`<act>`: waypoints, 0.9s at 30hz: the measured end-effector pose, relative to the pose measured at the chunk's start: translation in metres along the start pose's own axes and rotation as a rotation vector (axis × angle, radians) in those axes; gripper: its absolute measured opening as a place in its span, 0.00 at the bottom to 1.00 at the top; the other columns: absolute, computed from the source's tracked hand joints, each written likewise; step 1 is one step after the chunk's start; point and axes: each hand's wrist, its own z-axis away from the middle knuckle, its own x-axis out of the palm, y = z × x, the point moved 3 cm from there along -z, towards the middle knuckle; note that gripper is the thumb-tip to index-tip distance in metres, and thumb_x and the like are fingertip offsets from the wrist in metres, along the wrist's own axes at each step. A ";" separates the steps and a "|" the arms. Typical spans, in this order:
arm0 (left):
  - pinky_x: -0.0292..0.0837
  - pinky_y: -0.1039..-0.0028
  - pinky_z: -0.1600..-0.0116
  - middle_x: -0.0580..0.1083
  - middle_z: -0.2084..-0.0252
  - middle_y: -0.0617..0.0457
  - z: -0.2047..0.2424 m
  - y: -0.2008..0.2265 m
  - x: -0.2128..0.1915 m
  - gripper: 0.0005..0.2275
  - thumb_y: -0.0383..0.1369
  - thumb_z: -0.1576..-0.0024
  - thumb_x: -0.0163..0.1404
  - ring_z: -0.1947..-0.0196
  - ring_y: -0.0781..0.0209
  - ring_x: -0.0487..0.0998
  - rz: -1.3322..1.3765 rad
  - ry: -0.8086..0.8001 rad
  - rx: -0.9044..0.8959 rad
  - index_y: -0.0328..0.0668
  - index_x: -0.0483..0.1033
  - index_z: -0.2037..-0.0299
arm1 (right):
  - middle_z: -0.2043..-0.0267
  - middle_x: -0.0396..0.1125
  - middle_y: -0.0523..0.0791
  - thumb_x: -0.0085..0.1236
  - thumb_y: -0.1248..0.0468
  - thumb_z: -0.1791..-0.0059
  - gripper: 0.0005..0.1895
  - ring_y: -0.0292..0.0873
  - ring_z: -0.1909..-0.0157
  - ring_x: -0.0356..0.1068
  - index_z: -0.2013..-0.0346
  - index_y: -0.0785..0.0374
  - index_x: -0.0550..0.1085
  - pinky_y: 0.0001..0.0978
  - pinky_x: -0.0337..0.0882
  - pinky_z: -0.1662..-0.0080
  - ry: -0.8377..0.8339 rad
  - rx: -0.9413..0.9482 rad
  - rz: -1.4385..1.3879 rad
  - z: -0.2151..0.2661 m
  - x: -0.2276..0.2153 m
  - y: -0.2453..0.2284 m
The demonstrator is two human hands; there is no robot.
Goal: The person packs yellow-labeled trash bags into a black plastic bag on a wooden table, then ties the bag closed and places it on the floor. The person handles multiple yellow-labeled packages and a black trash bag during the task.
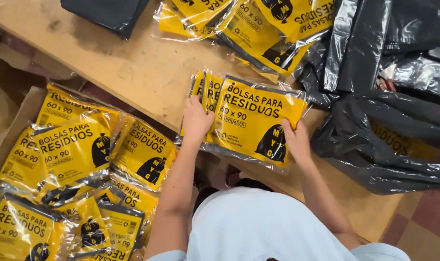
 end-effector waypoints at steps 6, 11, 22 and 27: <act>0.80 0.54 0.58 0.74 0.63 0.44 -0.005 0.003 0.022 0.08 0.30 0.41 0.45 0.60 0.42 0.81 -0.334 0.017 -0.050 0.36 0.68 0.54 | 0.46 0.69 0.53 0.66 0.60 0.52 0.30 0.52 0.45 0.71 0.39 0.67 0.66 0.50 0.72 0.46 -0.180 0.353 -0.234 -0.026 0.002 0.031; 0.73 0.44 0.49 0.73 0.56 0.29 -0.002 0.008 -0.018 0.14 0.28 0.42 0.42 0.51 0.28 0.75 0.074 -0.053 0.018 0.26 0.67 0.48 | 0.49 0.71 0.52 0.62 0.68 0.52 0.25 0.45 0.50 0.71 0.41 0.66 0.69 0.45 0.73 0.48 -0.079 0.180 -0.377 -0.001 -0.035 -0.014; 0.76 0.46 0.52 0.73 0.58 0.38 0.011 -0.005 -0.014 0.13 0.25 0.42 0.46 0.58 0.34 0.80 -0.168 0.040 0.085 0.29 0.66 0.47 | 0.41 0.66 0.53 0.56 0.73 0.52 0.32 0.53 0.40 0.67 0.33 0.64 0.60 0.52 0.68 0.41 -0.147 0.120 -0.454 0.007 -0.049 -0.028; 0.71 0.53 0.42 0.75 0.46 0.41 0.017 -0.009 -0.029 0.19 0.42 0.34 0.40 0.44 0.47 0.75 0.185 -0.056 -0.086 0.36 0.68 0.41 | 0.44 0.67 0.52 0.57 0.73 0.53 0.33 0.53 0.43 0.69 0.33 0.62 0.62 0.53 0.69 0.41 -0.139 0.080 -0.520 -0.002 -0.048 -0.016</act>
